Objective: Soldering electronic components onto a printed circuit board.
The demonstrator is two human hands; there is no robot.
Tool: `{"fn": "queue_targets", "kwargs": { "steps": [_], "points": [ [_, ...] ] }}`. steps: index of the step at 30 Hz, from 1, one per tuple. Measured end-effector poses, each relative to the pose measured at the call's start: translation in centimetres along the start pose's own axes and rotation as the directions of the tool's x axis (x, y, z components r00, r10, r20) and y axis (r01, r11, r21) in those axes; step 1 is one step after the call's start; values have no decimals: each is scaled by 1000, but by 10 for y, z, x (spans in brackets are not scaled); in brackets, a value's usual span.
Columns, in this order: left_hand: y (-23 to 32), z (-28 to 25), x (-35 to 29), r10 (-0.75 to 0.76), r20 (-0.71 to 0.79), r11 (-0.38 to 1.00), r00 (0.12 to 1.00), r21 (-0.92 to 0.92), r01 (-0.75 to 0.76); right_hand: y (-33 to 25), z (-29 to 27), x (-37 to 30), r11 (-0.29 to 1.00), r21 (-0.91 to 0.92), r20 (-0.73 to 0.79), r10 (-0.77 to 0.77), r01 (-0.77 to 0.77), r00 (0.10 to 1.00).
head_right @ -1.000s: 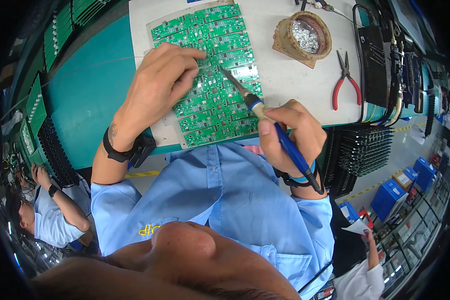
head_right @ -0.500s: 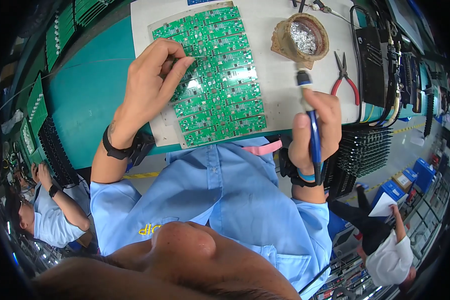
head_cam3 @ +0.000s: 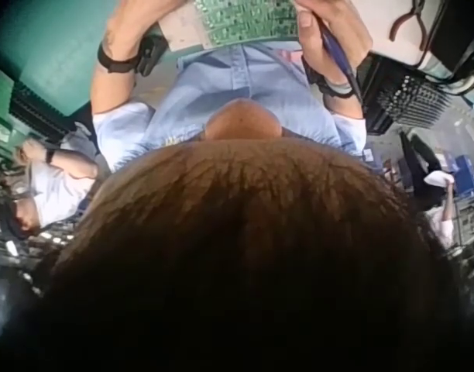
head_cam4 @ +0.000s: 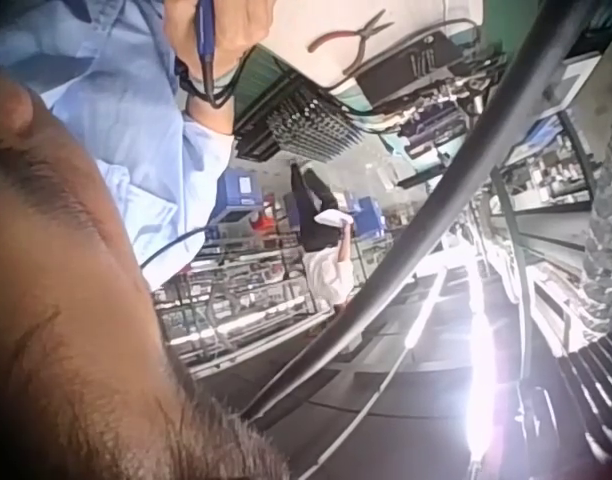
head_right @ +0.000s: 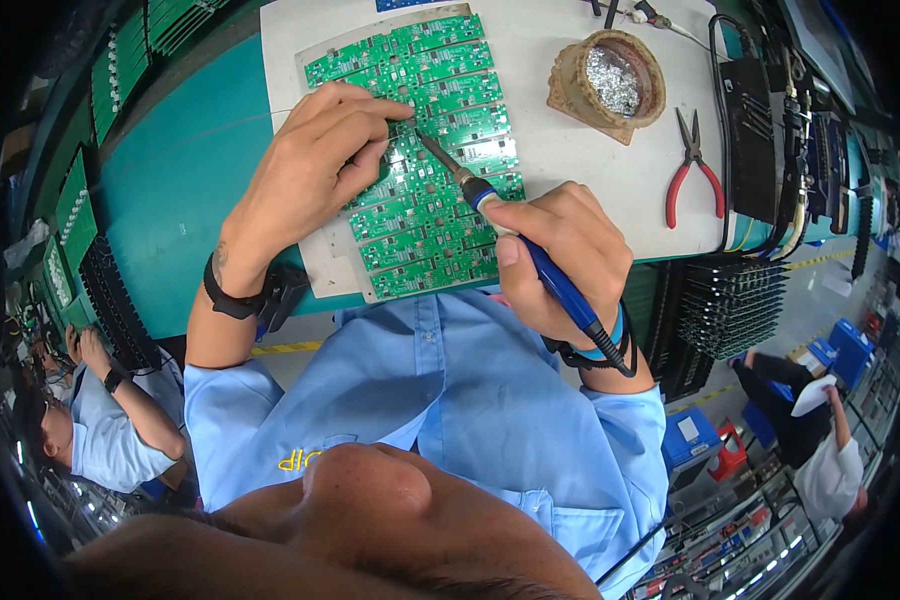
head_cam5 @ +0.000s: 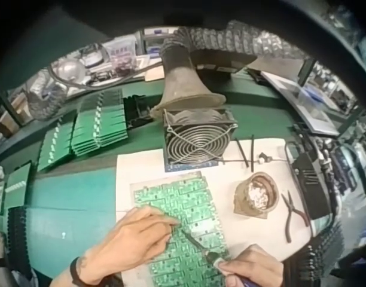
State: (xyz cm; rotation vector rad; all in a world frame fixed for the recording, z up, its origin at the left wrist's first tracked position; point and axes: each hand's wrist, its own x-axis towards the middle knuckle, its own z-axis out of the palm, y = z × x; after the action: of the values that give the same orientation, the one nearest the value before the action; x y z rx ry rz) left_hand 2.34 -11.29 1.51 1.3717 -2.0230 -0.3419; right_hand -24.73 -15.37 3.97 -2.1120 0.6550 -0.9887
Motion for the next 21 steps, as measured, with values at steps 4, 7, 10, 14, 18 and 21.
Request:
{"fn": "queue_targets", "kwargs": {
  "steps": [4, 7, 10, 14, 18, 21],
  "points": [
    [0, 0, -1, -22, 8, 1000, 1000, 0, 22, 3, 2, -1, 1000, -3, 2, 8, -8, 1000],
    [0, 0, -1, -23, 14, 1000, 1000, 0, 23, 4, 3, 0, 1000, -9, 8, 18, -18, 1000],
    [0, 0, 0, -24, 12, 1000, 1000, 12, 24, 4, 5, 0, 1000, -12, 14, 26, -25, 1000],
    [-1, 1, -1, -23, 12, 1000, 1000, 0, 23, 4, 5, 0, 1000, -12, 23, 20, -20, 1000],
    [1, 1, -1, -45, 21, 999, 999, -25, 45, 3, 5, 1, 1000, -23, 38, 14, -14, 999],
    [1, -1, 0, -41, 35, 999, 999, -23, 42, 3, 4, 1, 1000, -31, 50, 6, -5, 999]
  ]
}}
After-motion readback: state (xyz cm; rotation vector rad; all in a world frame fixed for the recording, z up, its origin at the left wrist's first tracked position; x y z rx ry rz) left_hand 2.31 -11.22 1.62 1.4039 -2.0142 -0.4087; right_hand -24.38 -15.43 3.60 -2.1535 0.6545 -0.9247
